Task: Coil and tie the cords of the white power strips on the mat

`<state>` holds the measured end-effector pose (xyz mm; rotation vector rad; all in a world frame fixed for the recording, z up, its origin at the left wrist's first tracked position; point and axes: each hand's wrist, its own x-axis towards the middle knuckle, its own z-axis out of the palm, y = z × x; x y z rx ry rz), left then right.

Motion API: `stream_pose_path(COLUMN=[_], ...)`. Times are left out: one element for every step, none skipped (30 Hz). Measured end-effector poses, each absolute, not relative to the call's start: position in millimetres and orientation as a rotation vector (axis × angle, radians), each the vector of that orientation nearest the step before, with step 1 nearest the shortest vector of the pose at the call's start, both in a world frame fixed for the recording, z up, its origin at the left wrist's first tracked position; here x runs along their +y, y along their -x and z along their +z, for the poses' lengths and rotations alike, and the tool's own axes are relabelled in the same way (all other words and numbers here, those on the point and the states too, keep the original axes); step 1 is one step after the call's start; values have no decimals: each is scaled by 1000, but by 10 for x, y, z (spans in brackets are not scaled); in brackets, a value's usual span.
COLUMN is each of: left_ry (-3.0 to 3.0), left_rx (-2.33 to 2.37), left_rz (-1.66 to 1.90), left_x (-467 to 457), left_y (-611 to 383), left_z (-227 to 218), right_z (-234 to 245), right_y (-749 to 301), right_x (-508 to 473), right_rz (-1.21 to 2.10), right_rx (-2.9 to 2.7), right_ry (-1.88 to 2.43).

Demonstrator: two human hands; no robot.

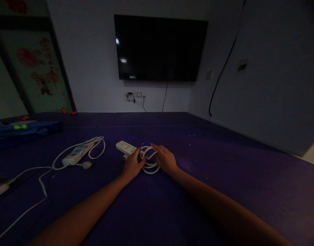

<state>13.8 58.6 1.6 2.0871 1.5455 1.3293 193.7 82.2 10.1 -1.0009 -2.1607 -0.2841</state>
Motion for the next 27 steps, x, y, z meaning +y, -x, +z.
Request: stream_pose_path(left_ry=[-2089, -2089, -2089, -2087, -2083, -2079, -2075, -2074, -2072, -2070, -2069, -2068, -2067, -2067, -2066, -2065, -2064, -2063, -2061, -2060, -2060, -2061, -2063, -2065, -2066, -2067, -2068], left_rx=[1545, 1544, 1542, 1538, 1535, 1531, 1527, 1526, 1527, 1531, 1534, 1536, 1536, 1533, 1530, 1527, 1524, 1521, 1519, 1514, 1506, 1501, 1498, 1500, 1505, 1510, 1513], left_rz=[1327, 1325, 1325, 1325, 1327, 1328, 1328, 1326, 1324, 1323, 1321, 1318, 1315, 1311, 1309, 1308, 1310, 1314, 1319, 1325, 1329, 1331, 1329, 1326, 1323, 1320, 1319], left_x=[584, 582, 579, 577, 574, 573, 572, 572, 573, 575, 577, 579, 581, 582, 584, 586, 588, 589, 591, 594, 596, 598, 599, 601, 602, 603, 603], left_y=[-139, -141, -143, -145, -146, -147, -148, -148, -147, -145, -143, -141, -139, -137, -135, -134, -133, -132, -132, -131, -131, -130, -129, -128, -128, -127, -127], left_z=[20, 23, 27, 31, 34, 36, 38, 39, 39, 38, 37, 35, 33, 30, 27, 24, 20, 16, 12, 9, 6, 4, 3, 3, 3, 3, 3], right_z=[103, 104, 106, 108, 109, 110, 110, 111, 112, 112, 112, 112, 112, 111, 110, 109, 108, 108, 109, 110, 112, 114, 115, 116, 115, 114, 112], right_y=[-1937, -1937, -1937, -1937, -1937, -1936, -1936, -1935, -1934, -1933, -1933, -1932, -1932, -1932, -1932, -1932, -1932, -1932, -1931, -1931, -1931, -1930, -1930, -1930, -1929, -1929, -1928], right_x=[822, 821, 820, 818, 816, 813, 812, 811, 810, 810, 811, 812, 814, 816, 817, 819, 819, 819, 817, 815, 812, 810, 808, 807, 807, 808, 810], right_rz=[-284, -282, -281, -281, -281, -279, -277, -274, -271, -268, -265, -264, -265, -267, -270, -272, -272, -272, -269, -265, -261, -258, -256, -256, -256, -256, -257], right_rx=[-2162, -2165, -2168, -2169, -2169, -2168, -2167, -2165, -2162, -2160, -2157, -2156, -2154, -2153, -2152, -2151, -2151, -2151, -2151, -2151, -2150, -2149, -2149, -2148, -2149, -2148, -2149], right_ry=[1003, 1007, 1011, 1015, 1019, 1023, 1025, 1026, 1026, 1024, 1021, 1017, 1012, 1007, 1001, 996, 992, 989, 987, 986, 987, 988, 988, 988, 988, 988, 987])
